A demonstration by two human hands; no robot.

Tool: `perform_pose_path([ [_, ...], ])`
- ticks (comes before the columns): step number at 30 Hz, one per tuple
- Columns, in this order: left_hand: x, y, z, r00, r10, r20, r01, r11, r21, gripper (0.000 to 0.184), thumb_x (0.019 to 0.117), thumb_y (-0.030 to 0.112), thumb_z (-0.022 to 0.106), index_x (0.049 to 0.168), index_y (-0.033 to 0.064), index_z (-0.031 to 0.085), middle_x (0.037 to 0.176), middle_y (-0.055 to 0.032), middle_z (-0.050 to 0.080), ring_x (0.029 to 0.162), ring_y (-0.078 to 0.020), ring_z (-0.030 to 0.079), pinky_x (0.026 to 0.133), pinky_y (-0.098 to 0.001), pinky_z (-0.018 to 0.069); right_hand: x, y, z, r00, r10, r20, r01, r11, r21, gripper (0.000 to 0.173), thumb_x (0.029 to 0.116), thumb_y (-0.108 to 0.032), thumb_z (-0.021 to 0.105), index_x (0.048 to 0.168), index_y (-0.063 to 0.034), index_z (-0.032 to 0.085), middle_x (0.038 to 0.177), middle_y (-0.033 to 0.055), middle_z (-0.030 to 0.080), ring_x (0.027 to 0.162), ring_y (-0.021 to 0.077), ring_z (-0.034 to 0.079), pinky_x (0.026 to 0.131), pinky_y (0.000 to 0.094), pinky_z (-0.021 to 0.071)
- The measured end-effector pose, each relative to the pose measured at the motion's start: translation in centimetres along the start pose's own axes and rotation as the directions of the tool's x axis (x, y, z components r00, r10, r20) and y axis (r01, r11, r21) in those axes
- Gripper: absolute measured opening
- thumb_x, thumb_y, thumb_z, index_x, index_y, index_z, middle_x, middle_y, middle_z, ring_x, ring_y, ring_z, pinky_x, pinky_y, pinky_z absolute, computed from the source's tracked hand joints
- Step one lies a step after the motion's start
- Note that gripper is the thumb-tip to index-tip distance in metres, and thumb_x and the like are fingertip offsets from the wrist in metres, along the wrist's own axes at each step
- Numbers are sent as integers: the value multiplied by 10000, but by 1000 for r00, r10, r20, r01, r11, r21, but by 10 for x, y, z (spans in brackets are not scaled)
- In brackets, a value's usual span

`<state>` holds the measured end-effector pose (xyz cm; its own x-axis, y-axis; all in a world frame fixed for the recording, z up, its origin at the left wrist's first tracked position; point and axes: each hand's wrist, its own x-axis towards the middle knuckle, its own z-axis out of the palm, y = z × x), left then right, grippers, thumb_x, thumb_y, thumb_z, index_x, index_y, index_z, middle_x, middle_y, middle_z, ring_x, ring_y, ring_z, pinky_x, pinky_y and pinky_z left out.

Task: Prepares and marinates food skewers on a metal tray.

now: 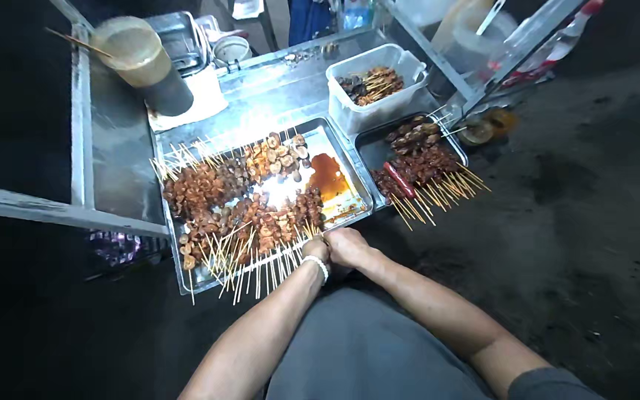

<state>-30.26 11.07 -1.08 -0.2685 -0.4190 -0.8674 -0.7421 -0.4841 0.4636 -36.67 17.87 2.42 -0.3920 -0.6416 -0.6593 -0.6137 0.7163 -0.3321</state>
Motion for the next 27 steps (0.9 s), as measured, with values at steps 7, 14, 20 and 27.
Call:
perform_pose_path([
  [7, 1, 7, -6, 978, -35, 204, 127, 879, -460, 260, 1117, 276, 393, 938, 114, 490, 606, 23, 387, 440, -98, 384, 424, -251, 402, -16, 21, -10, 943, 316, -103, -299, 942, 152, 319, 985, -217, 570, 1250, -94, 697, 1178, 193, 721, 1147, 388, 680, 948, 622, 531],
  [14, 3, 10, 25, 934, -29, 356, 192, 881, -433, 305, 1116, 311, 410, 1030, 77, 586, 680, -15, 541, 534, -126, 533, 529, -282, 505, -14, 69, -38, 850, 475, -227, -443, 878, 178, 304, 1023, -263, 586, 1246, -92, 701, 1170, 216, 721, 1150, 411, 674, 959, 625, 514],
  [20, 0, 18, 28, 920, -116, 375, 238, 925, -297, 310, 1095, 253, 442, 1239, 8, 568, 1040, -151, 716, 793, -219, 717, 682, -360, 595, -11, 54, -27, 882, 400, -249, -337, 904, 262, 352, 1030, -384, 581, 1178, -107, 740, 1088, 172, 747, 1089, 380, 698, 940, 617, 527],
  [27, 3, 13, 19, 951, -150, 269, 243, 904, -353, 230, 1021, 131, 560, 1201, -11, 578, 975, -148, 693, 754, -211, 702, 636, -344, 595, 2, 40, -21, 877, 457, -148, -441, 888, 127, 330, 1000, -299, 585, 1210, -77, 711, 1174, 181, 725, 1145, 370, 684, 928, 601, 539],
])
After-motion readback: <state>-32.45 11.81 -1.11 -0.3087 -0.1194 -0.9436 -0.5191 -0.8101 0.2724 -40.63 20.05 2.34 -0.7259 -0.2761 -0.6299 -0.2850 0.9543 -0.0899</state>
